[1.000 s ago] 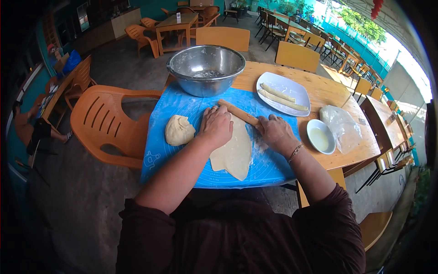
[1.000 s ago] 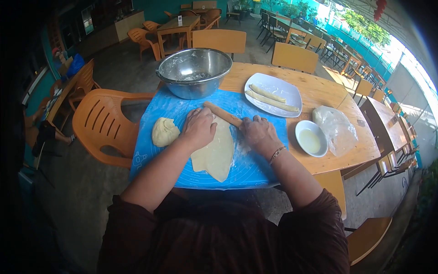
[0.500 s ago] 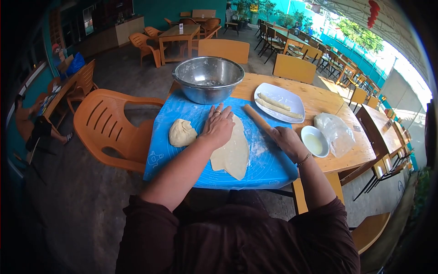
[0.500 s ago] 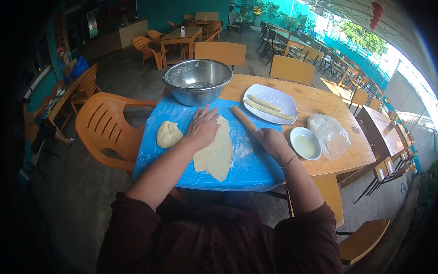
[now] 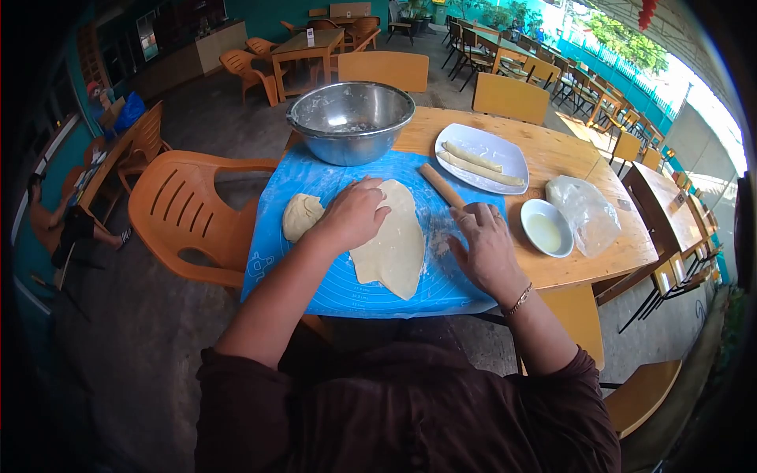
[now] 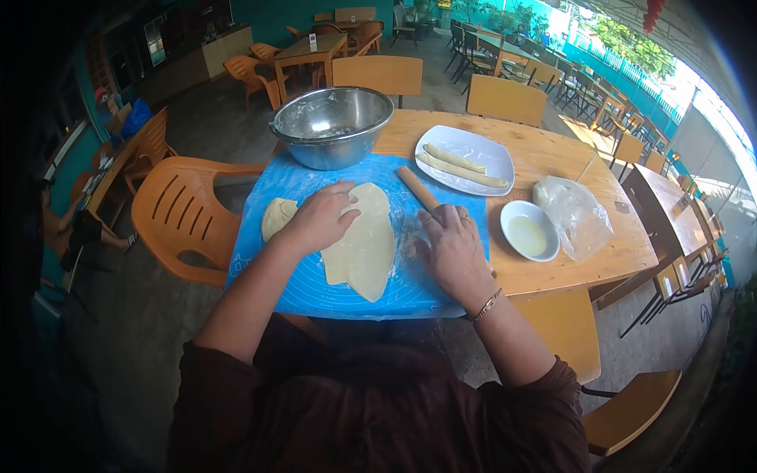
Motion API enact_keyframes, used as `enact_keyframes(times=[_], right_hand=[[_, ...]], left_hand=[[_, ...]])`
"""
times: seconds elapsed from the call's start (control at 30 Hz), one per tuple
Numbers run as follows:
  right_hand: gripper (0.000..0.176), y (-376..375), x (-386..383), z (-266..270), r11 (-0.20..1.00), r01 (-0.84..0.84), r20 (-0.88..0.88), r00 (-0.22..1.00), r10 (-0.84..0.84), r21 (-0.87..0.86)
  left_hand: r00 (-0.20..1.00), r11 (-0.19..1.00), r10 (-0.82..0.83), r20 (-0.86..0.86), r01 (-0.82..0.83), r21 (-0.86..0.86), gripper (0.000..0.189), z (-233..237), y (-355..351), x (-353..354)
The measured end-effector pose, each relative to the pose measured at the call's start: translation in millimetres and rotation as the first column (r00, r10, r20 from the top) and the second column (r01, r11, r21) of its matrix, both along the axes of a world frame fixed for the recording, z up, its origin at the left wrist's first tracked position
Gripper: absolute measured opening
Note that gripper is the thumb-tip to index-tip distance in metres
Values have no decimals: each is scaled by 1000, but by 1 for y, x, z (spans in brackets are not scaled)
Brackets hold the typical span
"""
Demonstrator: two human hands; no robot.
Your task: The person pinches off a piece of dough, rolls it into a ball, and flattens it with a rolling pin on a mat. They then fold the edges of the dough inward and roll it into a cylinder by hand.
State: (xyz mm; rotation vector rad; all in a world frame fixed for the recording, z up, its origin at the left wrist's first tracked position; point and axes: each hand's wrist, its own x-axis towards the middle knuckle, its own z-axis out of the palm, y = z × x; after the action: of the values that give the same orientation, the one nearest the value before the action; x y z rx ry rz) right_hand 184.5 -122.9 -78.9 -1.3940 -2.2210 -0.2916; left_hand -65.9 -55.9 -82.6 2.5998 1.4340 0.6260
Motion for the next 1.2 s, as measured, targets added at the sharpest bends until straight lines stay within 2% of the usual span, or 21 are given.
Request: enact_keyframes(times=[0.03,0.07,0.1,0.17,0.2,0.27,0.43,0.67,0.77,0.87,0.93,1.0,1.03,1.1,1.2], right_hand=[[42,-5,-5,-1,995,-87,-44,995,85,-45],[39,-9,-9,-6,989,-143,-60,988,141,-26],[39,-13,-14,-8,989,-146,-63,987,144,-28],[40,-22,-24,-9,949,-279,-93,959,268,-144],[39,-28,-29,-11,932,-334,-100,942,322,-144],[39,-32,-34,-19,912,-376,-116,925,361,-164],[39,-27,-30,-22,862,-454,-176,889,423,-223],[44,-35,-26,-27,861,-457,-189,887,422,-223],[39,-32,-25,-25,851,-484,-241,867,435,-204],[31,-17,-27,-13,824,-500,-325,852,411,-268],[27,9,-30,-5,812,-464,-538,811,229,-355],[25,39,-41,5,892,-323,-404,897,182,-316],[25,57,-46,4,895,-326,-403,896,189,-306],[24,92,-56,-7,962,-239,-240,949,203,-130],[22,118,-66,-11,974,-176,-180,972,150,-140]], left_hand=[[992,998,-16,122,24,-62,29,9,-10,-6],[987,999,-41,158,46,-28,29,8,-19,-13],[987,999,-37,155,42,-31,29,7,-30,-21],[992,983,-87,86,100,-154,36,1,-52,-31],[993,983,-81,85,93,-156,36,-5,-63,-32],[975,976,-214,65,210,59,39,-16,-81,-35],[951,971,-240,196,238,38,32,-23,-89,-39],[931,969,-230,282,192,156,14,-30,-88,-30],[928,968,-230,293,187,169,14,-30,-87,-29],[904,986,-168,394,151,75,12,-18,-75,-30],[905,990,-136,404,109,91,11,-8,-54,-31],[906,990,-112,409,67,123,11,4,-28,-30],[917,989,-88,390,32,147,12,7,-14,-28],[926,984,-63,372,-5,180,13,3,8,-22],[919,974,-5,393,-85,210,14,-4,25,-16]])
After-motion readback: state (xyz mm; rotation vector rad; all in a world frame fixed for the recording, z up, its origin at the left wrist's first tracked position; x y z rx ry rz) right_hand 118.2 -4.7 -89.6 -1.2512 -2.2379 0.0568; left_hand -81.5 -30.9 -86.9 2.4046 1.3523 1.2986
